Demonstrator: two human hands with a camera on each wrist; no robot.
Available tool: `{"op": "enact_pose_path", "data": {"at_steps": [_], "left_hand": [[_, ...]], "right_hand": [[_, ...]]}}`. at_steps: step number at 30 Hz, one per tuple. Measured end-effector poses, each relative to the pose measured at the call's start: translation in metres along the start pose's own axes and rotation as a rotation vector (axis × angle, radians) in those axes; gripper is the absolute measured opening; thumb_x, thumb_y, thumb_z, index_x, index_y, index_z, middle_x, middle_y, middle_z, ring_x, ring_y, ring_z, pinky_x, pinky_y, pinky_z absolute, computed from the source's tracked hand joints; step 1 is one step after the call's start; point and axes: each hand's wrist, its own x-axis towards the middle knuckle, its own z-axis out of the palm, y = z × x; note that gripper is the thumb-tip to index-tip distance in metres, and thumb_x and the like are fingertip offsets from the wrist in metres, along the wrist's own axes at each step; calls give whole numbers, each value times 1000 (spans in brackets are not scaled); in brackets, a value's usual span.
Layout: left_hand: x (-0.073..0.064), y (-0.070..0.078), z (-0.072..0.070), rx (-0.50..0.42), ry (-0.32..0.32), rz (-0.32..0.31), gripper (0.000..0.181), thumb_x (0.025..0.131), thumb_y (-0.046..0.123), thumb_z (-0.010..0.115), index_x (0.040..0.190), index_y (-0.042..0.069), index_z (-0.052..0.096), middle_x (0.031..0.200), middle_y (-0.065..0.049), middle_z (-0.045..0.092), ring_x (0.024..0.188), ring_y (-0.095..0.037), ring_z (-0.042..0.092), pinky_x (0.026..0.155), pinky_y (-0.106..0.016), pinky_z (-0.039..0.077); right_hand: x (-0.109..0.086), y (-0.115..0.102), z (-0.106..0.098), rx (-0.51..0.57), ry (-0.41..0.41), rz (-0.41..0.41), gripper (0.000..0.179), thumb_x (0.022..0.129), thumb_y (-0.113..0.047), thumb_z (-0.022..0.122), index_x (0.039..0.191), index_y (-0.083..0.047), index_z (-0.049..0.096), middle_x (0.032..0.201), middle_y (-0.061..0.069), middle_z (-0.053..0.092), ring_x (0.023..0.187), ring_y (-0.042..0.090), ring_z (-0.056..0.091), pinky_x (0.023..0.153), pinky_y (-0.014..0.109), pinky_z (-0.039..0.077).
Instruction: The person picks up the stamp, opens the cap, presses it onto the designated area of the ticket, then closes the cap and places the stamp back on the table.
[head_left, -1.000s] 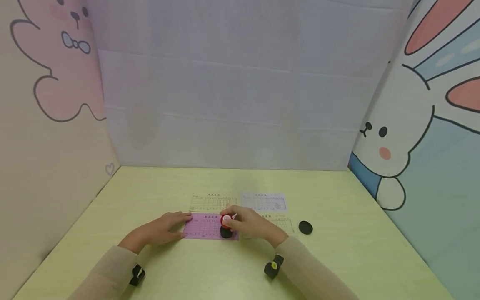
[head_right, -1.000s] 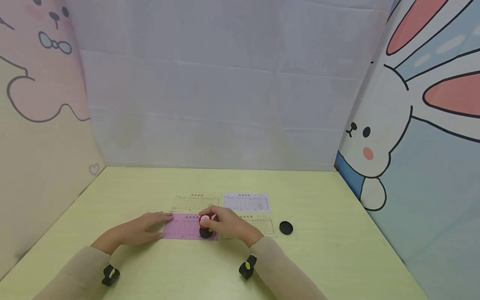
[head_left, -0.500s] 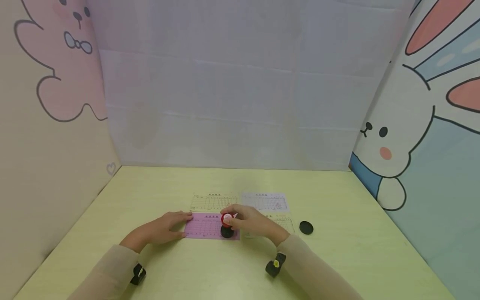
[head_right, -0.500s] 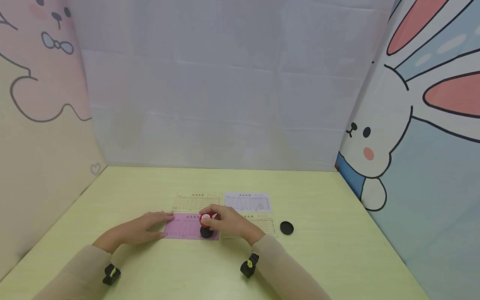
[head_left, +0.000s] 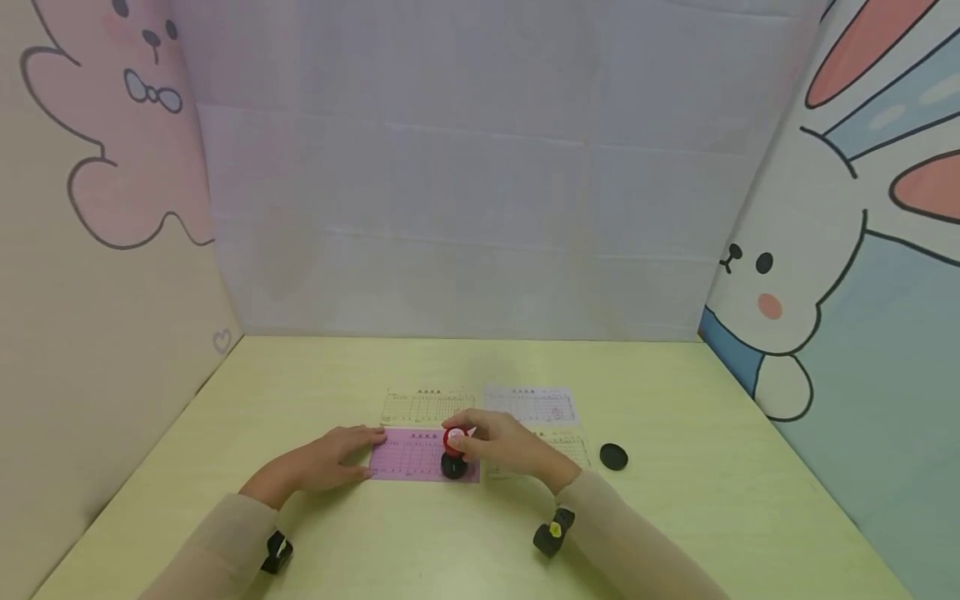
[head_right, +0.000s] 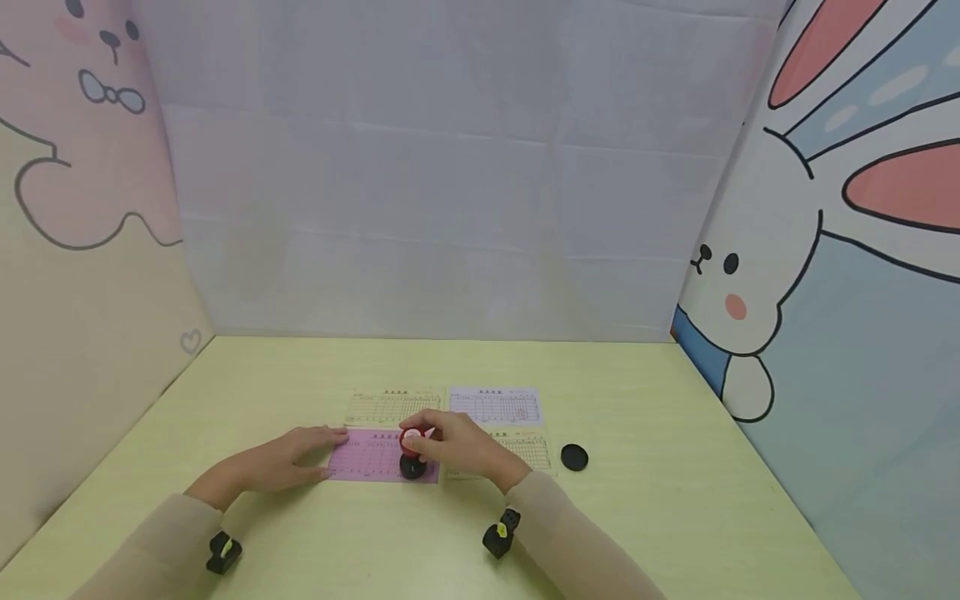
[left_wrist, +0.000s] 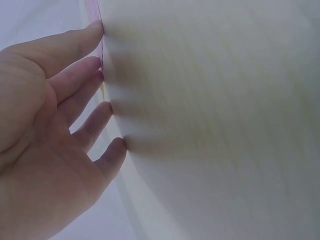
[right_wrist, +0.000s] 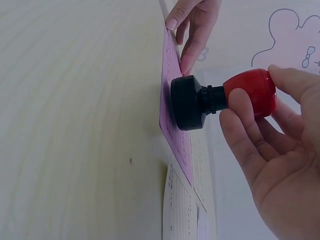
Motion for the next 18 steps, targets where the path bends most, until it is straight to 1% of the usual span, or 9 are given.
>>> {"op": "enact_pose_path", "data": {"at_steps": [3, 10, 14, 18], "left_hand": [[1, -1, 1, 5, -1, 2, 55, 97, 16, 66, 141, -11, 48, 148, -29, 44, 136, -53, 36, 109, -65, 29], [1, 0, 1, 10, -6, 0, 54, 97, 15, 67, 141, -11, 49, 148, -28, 44, 136, -52, 36, 109, -65, 30], [2, 0, 1, 11, -5, 4, 54, 96, 14, 67, 141, -11, 49, 148, -29, 44, 136, -52, 37, 109, -65, 30], [1, 1, 0, 11, -7, 1, 55, 96, 15, 67, 141, -11, 48, 148, -28, 44, 136, -51, 37, 109, -65, 30]], "right_hand": [[-1, -1, -2, -41, 16, -2, 40, 102, -34, 60, 135, -10, 62, 116, -4, 64, 87, 14, 70, 81, 28, 55], [-6, -12, -13, -82, 34, -14, 36, 102, -38, 59, 134, -21, 62, 115, -6, 65, 90, 21, 72, 81, 30, 55], [-8, -14, -19, -87, 39, -6, 38, 102, -40, 58, 135, -23, 61, 118, -6, 65, 91, 19, 71, 83, 31, 55], [-11, -16, -24, -78, 38, -8, 38, 102, -39, 58, 136, -22, 61, 120, -5, 65, 93, 21, 71, 84, 32, 55]]}}
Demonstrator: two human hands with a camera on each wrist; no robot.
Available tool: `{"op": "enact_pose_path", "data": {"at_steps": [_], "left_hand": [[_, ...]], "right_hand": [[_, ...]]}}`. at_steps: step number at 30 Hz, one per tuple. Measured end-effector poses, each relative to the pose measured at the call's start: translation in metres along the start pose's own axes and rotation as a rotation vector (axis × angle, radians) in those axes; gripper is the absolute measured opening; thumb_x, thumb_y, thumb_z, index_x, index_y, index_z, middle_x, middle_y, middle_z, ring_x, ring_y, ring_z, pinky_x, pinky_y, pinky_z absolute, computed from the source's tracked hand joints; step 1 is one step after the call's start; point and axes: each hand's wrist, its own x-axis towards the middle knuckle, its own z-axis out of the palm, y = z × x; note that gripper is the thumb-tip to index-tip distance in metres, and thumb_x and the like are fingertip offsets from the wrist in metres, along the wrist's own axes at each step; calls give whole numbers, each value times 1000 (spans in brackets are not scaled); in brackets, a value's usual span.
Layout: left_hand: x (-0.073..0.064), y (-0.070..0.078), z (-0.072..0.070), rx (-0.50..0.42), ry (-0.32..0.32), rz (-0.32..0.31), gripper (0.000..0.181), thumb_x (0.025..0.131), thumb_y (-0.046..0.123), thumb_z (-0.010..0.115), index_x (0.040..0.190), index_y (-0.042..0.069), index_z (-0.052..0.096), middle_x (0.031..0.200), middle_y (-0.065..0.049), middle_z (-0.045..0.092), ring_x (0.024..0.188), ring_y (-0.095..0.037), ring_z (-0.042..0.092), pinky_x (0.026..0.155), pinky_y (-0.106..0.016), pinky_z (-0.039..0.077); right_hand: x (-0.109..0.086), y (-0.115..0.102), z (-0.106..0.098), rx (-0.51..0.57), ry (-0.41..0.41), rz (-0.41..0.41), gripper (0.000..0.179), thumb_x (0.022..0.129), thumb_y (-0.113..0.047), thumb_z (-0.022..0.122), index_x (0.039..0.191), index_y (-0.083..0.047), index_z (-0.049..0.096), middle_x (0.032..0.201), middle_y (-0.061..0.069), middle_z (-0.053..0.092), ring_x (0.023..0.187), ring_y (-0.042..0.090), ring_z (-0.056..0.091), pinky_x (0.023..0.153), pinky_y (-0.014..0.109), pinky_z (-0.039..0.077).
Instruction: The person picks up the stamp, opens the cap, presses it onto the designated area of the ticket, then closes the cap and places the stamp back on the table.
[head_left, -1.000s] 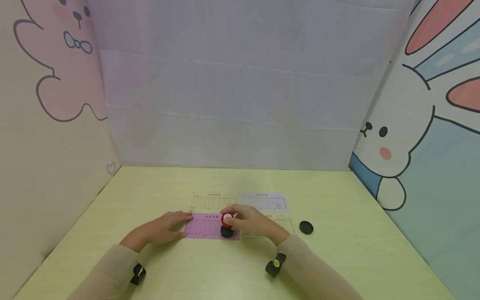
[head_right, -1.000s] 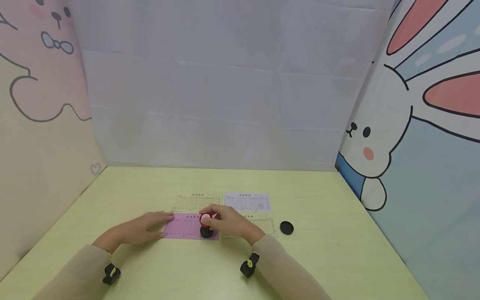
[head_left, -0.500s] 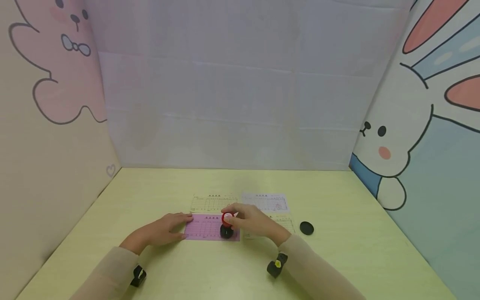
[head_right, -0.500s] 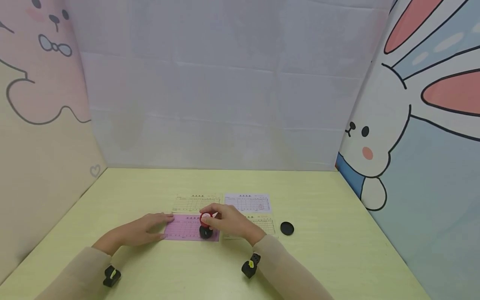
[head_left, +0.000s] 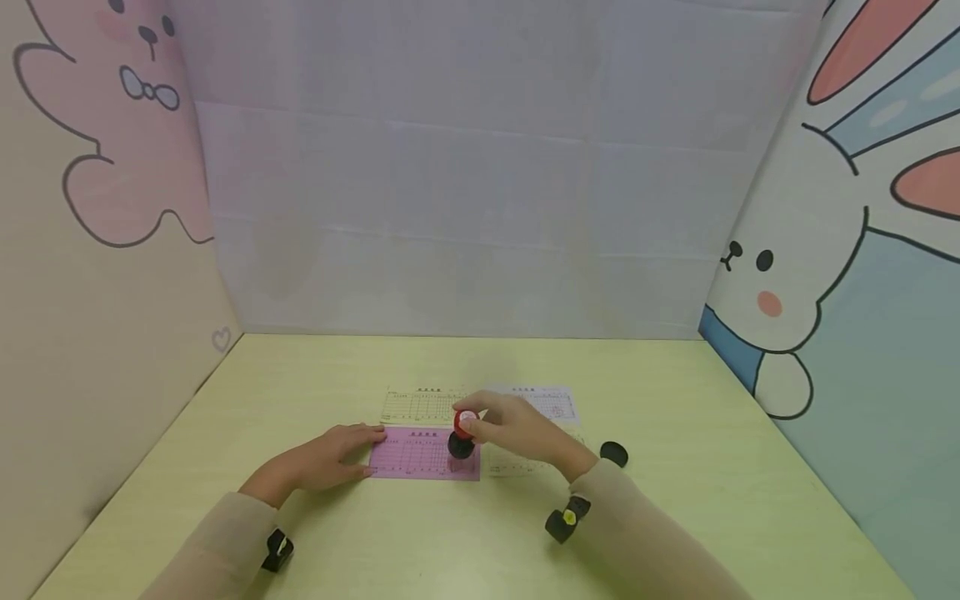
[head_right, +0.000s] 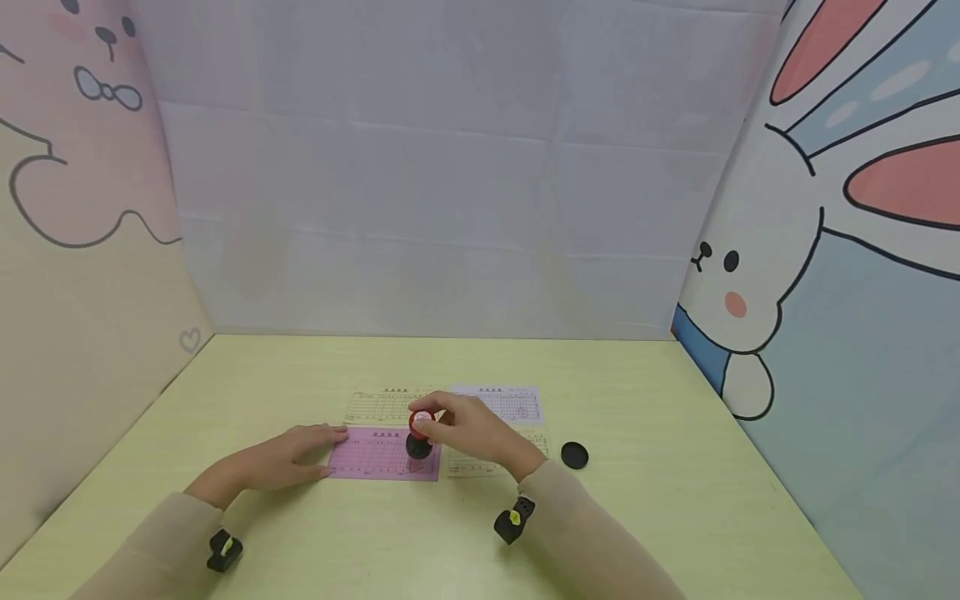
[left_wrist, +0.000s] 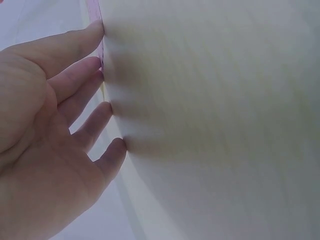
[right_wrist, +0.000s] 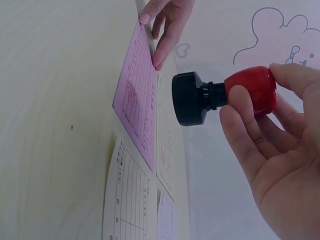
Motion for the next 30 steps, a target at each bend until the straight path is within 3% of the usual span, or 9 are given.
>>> {"op": "enact_pose_path", "data": {"at_steps": [5, 11, 16, 23, 30], "left_hand": [[-1, 0, -1, 0, -2, -1, 55, 97, 16, 67, 141, -10, 49, 147, -28, 45, 136, -50, 39, 108, -64, 32], [-2, -1, -2, -2, 8, -8, 54, 96, 16, 68, 141, -9, 50, 147, -27, 46, 135, -49, 40, 108, -63, 33], [-2, -4, -1, -3, 22, -38, 55, 96, 15, 68, 142, -7, 50, 149, -25, 44, 137, -48, 38, 110, -62, 31], [0, 1, -5, -95, 76, -152, 48, 97, 15, 66, 141, 0, 54, 147, -21, 49, 137, -46, 40, 110, -62, 32], [6, 6, -8, -130, 132, -131, 39, 100, 16, 62, 138, 8, 59, 142, -14, 55, 134, -41, 45, 108, -59, 38]], "right_hand": [[-5, 1, -7, -4, 13, -3, 37, 103, -40, 57, 135, -23, 61, 120, -5, 66, 93, 21, 71, 85, 33, 55], [-15, 4, -20, 24, 44, -33, 35, 103, -36, 57, 134, -20, 62, 115, -2, 68, 93, 28, 71, 86, 46, 56], [-22, 6, -31, 53, 73, -20, 30, 103, -32, 59, 130, -20, 64, 107, -2, 70, 92, 21, 70, 86, 38, 56], [-31, 11, -39, 70, 93, -9, 27, 102, -26, 60, 127, -16, 65, 108, 4, 69, 93, 23, 68, 86, 37, 56], [-40, 14, -49, 45, 120, -6, 27, 103, -27, 60, 127, -16, 64, 105, 4, 67, 89, 24, 66, 83, 38, 57]]}}
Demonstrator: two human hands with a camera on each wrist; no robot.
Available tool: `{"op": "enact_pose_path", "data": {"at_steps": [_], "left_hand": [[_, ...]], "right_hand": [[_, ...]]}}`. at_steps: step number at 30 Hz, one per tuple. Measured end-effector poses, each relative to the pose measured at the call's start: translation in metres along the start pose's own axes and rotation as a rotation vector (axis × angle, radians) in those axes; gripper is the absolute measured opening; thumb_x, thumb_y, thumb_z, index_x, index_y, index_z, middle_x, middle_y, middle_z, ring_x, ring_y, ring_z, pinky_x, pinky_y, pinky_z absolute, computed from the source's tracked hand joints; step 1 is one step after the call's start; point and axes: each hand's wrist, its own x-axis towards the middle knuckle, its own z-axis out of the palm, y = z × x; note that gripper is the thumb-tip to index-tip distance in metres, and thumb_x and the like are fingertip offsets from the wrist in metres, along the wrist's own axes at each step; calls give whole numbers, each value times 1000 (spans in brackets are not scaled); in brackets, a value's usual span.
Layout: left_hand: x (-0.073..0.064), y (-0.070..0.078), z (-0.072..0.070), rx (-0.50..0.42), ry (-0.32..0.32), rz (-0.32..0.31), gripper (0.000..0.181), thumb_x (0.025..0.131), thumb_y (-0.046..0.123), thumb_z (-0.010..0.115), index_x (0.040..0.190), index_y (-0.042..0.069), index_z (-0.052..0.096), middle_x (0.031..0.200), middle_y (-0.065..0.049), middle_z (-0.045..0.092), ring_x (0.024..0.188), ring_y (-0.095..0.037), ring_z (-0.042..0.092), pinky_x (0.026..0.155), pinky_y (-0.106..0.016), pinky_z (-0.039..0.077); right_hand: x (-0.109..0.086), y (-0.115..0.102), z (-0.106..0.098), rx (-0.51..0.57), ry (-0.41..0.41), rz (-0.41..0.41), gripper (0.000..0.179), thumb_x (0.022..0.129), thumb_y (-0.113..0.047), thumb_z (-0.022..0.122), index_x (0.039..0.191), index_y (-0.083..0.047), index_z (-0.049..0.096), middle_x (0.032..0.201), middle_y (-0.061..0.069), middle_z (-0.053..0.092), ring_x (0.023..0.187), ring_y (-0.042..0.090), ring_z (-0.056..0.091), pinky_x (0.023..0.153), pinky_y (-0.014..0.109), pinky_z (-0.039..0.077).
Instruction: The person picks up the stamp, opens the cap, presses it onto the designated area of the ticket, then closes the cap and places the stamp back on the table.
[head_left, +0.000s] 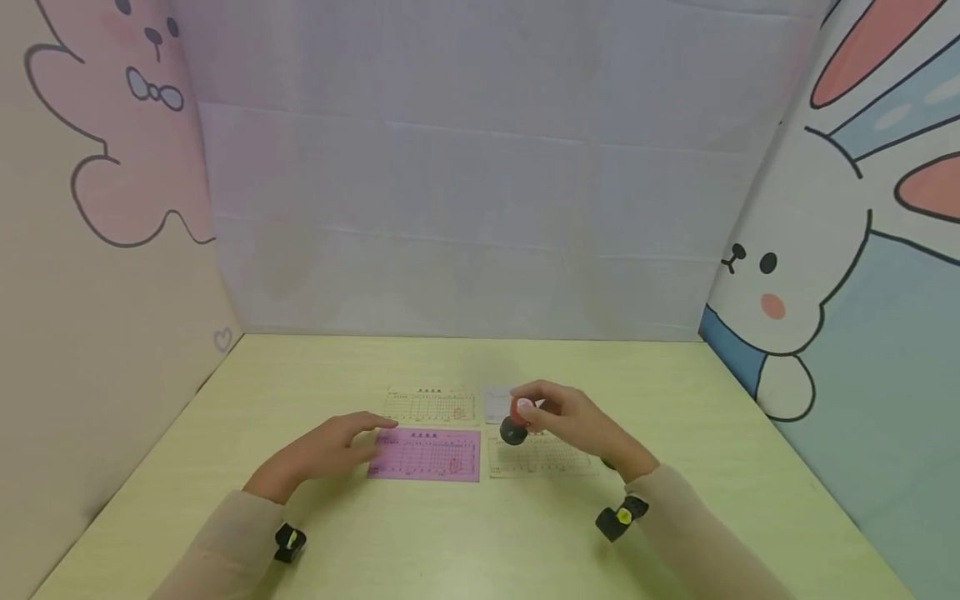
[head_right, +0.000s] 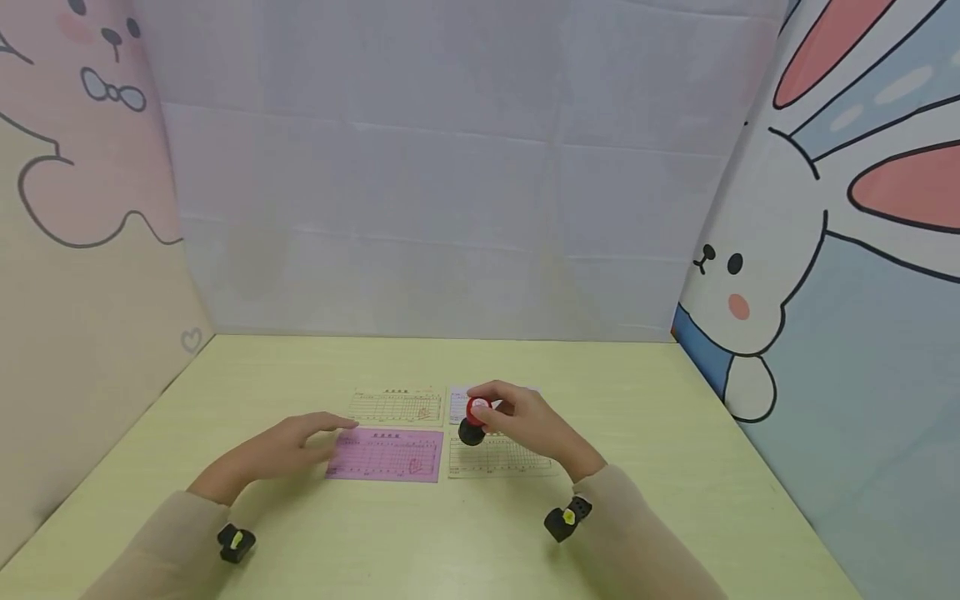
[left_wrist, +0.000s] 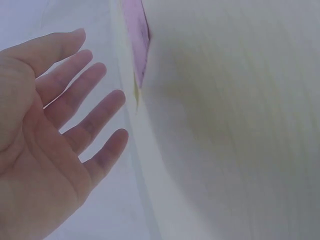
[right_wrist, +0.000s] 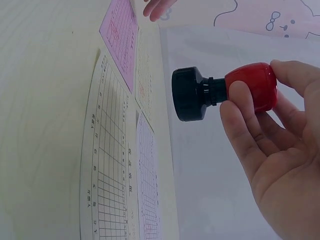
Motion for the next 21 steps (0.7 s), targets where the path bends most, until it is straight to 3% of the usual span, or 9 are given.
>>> {"op": "enact_pose_path", "data": {"at_steps": [6, 12, 21], "left_hand": [[12, 12, 6, 1, 34, 53, 37, 99, 14, 64, 136, 10, 62, 138, -8, 59, 132, -34, 50, 106, -54, 41], [35, 34, 17, 41, 49, 142, 37, 99, 14, 65, 135, 9, 62, 137, -5, 60, 132, -31, 51, 107, -52, 42], [64, 63, 36, 44, -12, 165, 42, 98, 18, 66, 139, 13, 59, 141, -1, 56, 138, -27, 44, 113, -48, 35]], "right_hand": [[-5, 3, -6, -5, 19, 5, 31, 103, -29, 59, 130, -14, 62, 106, 5, 68, 91, 31, 68, 83, 36, 57], [-9, 6, -11, -27, 35, 16, 33, 103, -25, 59, 132, -9, 61, 108, 8, 68, 91, 29, 69, 83, 32, 56], [-18, 9, -20, -33, 59, 20, 33, 103, -20, 59, 132, -5, 60, 107, 10, 68, 88, 27, 69, 83, 30, 56]]}}
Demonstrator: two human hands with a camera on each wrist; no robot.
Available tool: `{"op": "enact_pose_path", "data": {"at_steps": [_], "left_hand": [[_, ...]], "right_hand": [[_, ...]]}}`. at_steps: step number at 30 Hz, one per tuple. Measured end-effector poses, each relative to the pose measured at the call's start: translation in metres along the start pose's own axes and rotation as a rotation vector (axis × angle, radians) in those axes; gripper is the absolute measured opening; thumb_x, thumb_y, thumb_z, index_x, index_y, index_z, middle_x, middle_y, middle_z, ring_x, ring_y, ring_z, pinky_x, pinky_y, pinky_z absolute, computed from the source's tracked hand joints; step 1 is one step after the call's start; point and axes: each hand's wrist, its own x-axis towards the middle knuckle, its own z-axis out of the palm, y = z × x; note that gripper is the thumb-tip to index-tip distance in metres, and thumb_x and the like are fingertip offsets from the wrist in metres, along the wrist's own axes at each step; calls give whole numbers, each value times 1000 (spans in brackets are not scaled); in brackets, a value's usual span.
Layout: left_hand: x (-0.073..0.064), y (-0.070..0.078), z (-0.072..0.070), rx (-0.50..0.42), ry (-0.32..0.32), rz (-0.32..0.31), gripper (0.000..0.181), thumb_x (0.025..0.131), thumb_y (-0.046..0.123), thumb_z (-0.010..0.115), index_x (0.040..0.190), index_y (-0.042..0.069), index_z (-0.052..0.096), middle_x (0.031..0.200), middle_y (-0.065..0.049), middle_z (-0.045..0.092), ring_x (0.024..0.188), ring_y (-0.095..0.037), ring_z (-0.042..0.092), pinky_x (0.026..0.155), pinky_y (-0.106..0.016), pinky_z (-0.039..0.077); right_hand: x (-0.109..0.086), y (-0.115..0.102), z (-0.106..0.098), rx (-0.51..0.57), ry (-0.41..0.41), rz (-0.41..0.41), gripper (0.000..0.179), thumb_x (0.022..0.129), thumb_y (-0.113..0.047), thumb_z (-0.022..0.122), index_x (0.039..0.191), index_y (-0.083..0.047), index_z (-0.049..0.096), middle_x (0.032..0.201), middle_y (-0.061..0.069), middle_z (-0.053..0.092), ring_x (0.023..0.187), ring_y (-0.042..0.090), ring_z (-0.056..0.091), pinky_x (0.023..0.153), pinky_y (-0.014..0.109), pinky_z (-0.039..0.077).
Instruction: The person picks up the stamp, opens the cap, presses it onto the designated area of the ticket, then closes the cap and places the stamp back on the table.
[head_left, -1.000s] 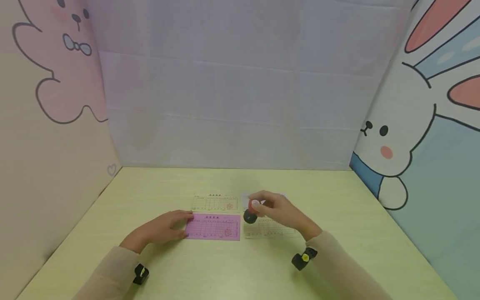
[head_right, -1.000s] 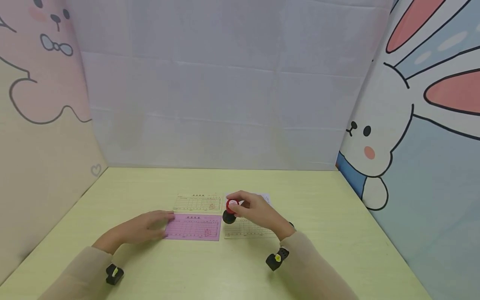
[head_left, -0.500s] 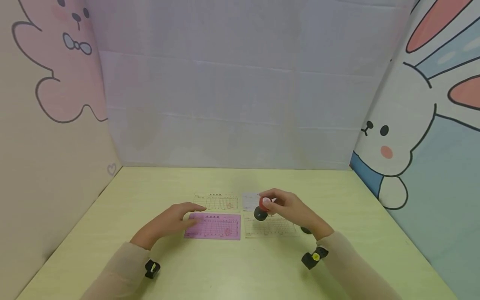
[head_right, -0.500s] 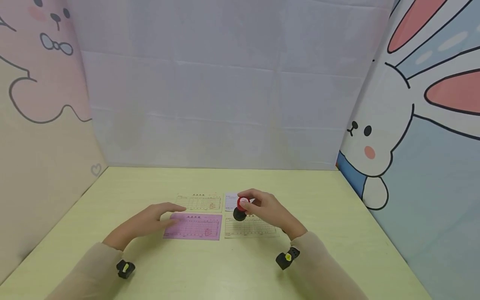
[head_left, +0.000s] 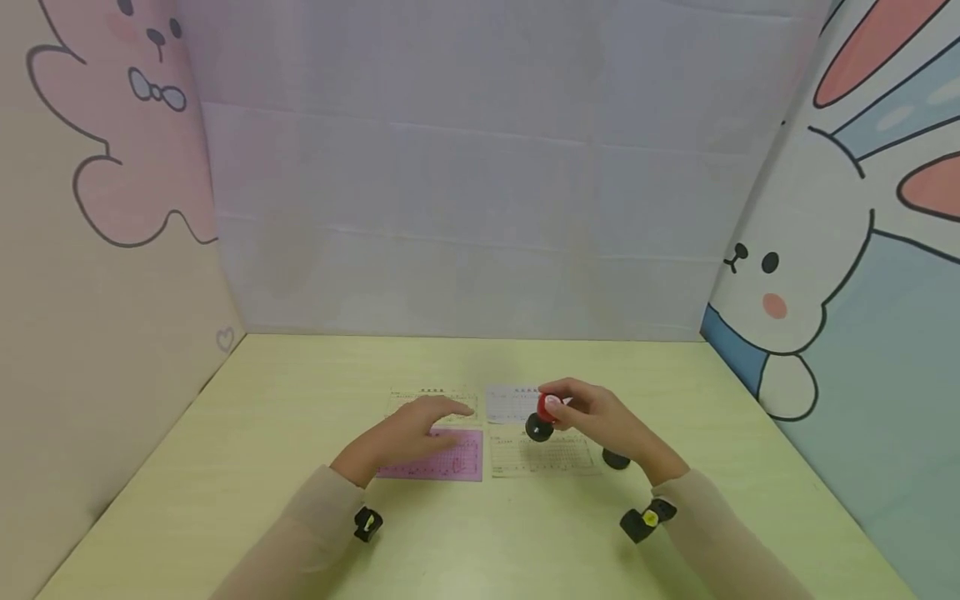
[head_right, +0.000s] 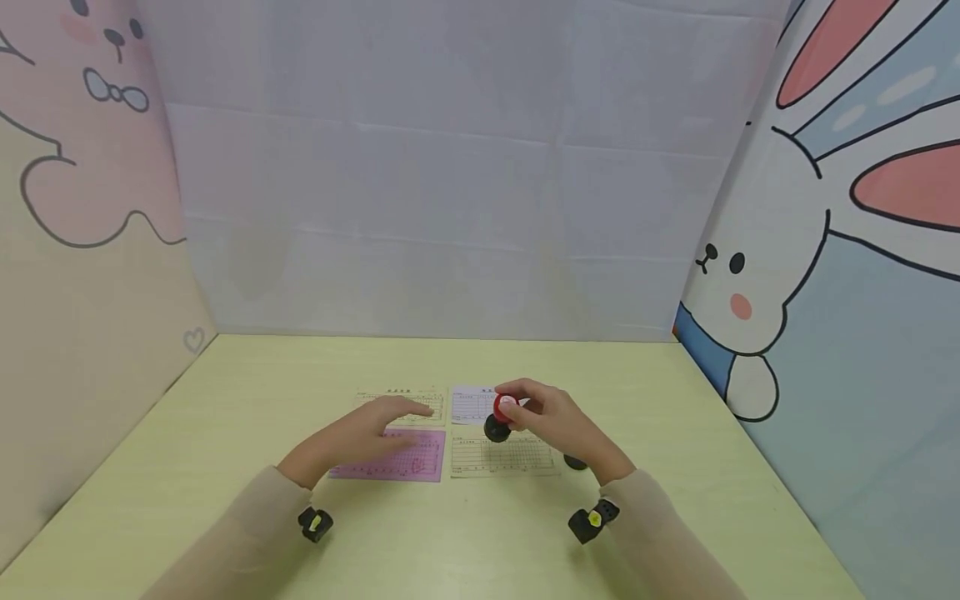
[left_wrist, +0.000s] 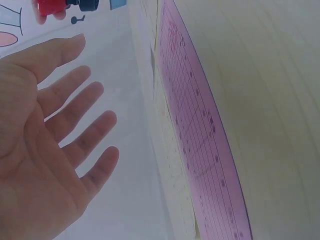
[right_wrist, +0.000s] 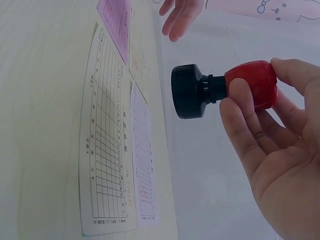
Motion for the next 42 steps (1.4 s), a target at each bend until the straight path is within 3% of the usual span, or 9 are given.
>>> {"op": "enact_pose_path", "data": {"at_steps": [7, 16, 19, 23, 28, 39, 42], "left_hand": [[16, 11, 16, 72, -60, 24, 50, 93, 27, 73, 139, 11, 59, 145, -4, 54, 140, -30, 41, 115, -52, 30], [34, 19, 34, 157, -105, -8, 59, 86, 38, 80, 136, 14, 63, 141, -2, 58, 135, -27, 47, 110, -51, 38], [39, 22, 40, 227, -111, -24, 61, 83, 41, 82, 135, 16, 64, 139, 0, 59, 131, -24, 50, 108, -47, 41], [41, 26, 45, 324, -113, -49, 62, 82, 45, 81, 135, 19, 64, 138, 0, 59, 131, -24, 50, 108, -48, 41], [41, 30, 46, 363, -122, -77, 58, 85, 45, 79, 134, 20, 64, 139, -1, 58, 133, -24, 48, 108, -52, 38], [41, 30, 48, 378, -132, -43, 53, 87, 44, 77, 132, 18, 66, 135, -1, 60, 126, -24, 53, 104, -50, 43], [42, 30, 48, 382, -125, -17, 51, 87, 42, 78, 130, 16, 67, 132, -1, 61, 114, -18, 57, 102, -45, 45]], "right_hand": [[-9, 3, -7, 10, -12, 8, 33, 103, -19, 59, 132, -3, 59, 108, 11, 68, 92, 32, 69, 84, 29, 56], [-19, 2, -18, -30, 24, 57, 35, 102, -22, 60, 133, -5, 60, 109, 10, 67, 89, 31, 68, 84, 28, 55], [-23, 2, -20, -32, 23, 67, 36, 102, -21, 60, 133, -3, 59, 110, 11, 67, 90, 31, 67, 83, 27, 55], [-27, 6, -22, -34, 23, 75, 37, 102, -22, 60, 133, -2, 58, 109, 11, 67, 90, 32, 67, 82, 26, 55], [-31, 10, -25, -28, 36, 88, 37, 102, -24, 60, 133, -4, 59, 108, 10, 67, 90, 34, 68, 82, 28, 56], [-37, 17, -31, -13, 28, 121, 38, 103, -27, 60, 134, -5, 58, 113, 12, 67, 93, 29, 68, 82, 28, 56], [-38, 20, -30, -9, 15, 123, 39, 103, -27, 59, 134, -4, 58, 113, 13, 66, 93, 27, 68, 81, 28, 56]]}}
